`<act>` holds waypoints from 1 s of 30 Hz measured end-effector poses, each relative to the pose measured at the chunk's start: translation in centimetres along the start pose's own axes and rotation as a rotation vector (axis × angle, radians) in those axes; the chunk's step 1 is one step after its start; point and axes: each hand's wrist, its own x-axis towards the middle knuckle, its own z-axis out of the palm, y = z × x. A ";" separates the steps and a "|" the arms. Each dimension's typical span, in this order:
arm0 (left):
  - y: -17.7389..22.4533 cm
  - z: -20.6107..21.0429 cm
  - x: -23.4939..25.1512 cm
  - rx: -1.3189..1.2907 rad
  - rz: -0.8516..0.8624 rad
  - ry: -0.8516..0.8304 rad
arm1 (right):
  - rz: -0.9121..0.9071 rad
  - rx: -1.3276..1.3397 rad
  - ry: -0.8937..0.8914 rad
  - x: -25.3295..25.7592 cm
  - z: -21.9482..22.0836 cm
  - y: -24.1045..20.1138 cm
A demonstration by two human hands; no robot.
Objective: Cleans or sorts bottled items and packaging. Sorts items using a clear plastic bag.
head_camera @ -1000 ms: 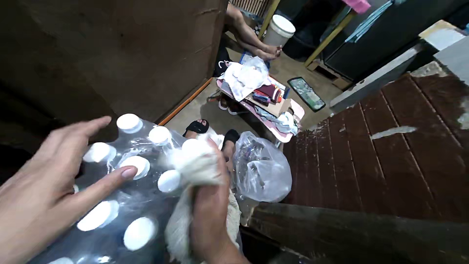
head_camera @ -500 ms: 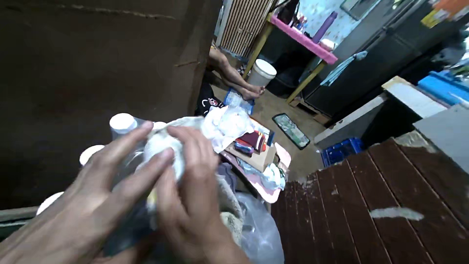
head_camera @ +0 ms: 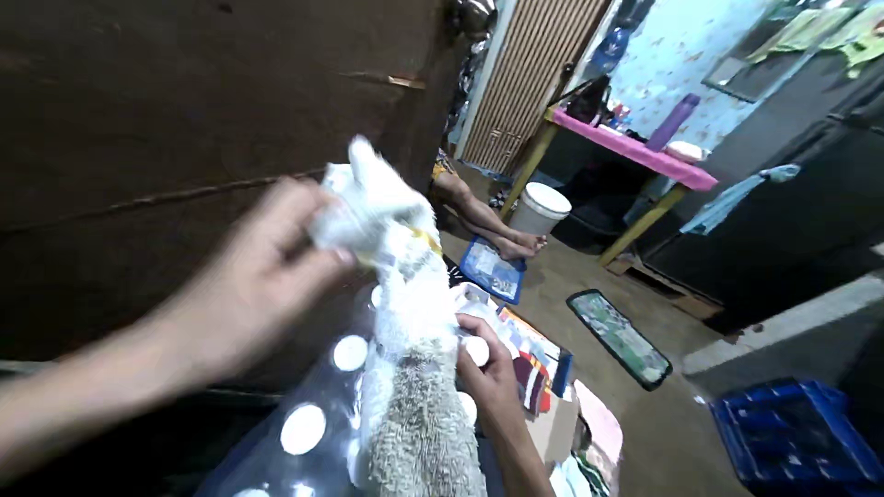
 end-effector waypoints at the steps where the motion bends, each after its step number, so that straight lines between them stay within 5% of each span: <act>1: -0.1 1.4 -2.1 0.089 0.012 -0.101 | 0.026 -0.030 0.035 -0.7 0.7 -0.7; 5: 2.4 3.6 -10.2 0.412 0.290 -0.253 | 0.013 -0.049 0.124 -4.8 2.9 -2.6; 9: 7.3 0.9 -16.0 0.296 0.457 -0.415 | 0.074 -0.037 0.104 -9.7 4.5 -6.2; 12: 6.7 -1.2 -17.9 0.305 0.613 -0.344 | 0.023 -0.046 0.114 -13.8 6.3 -6.6; 17: 7.0 -6.1 -19.3 0.382 0.431 -0.341 | 0.026 -0.066 0.172 -21.2 11.0 -7.8; 21: 9.6 -9.2 -26.5 0.408 0.270 -0.319 | 0.019 -0.135 0.168 -27.7 14.8 -9.4; 24: 14.1 -11.3 -33.7 0.393 0.382 -0.429 | 0.084 -0.183 0.114 -32.5 16.7 -9.0; 26: 16.4 -13.0 -37.1 0.290 0.441 -0.589 | -0.029 -0.148 0.084 -34.1 17.9 -6.6; 28: 16.4 -14.3 -38.8 0.255 0.552 -0.642 | -0.023 -0.165 0.019 -34.8 19.2 -7.5; 30: 14.6 -15.8 -38.4 0.337 0.584 -0.548 | 0.166 -0.182 -0.025 -36.1 20.4 -9.8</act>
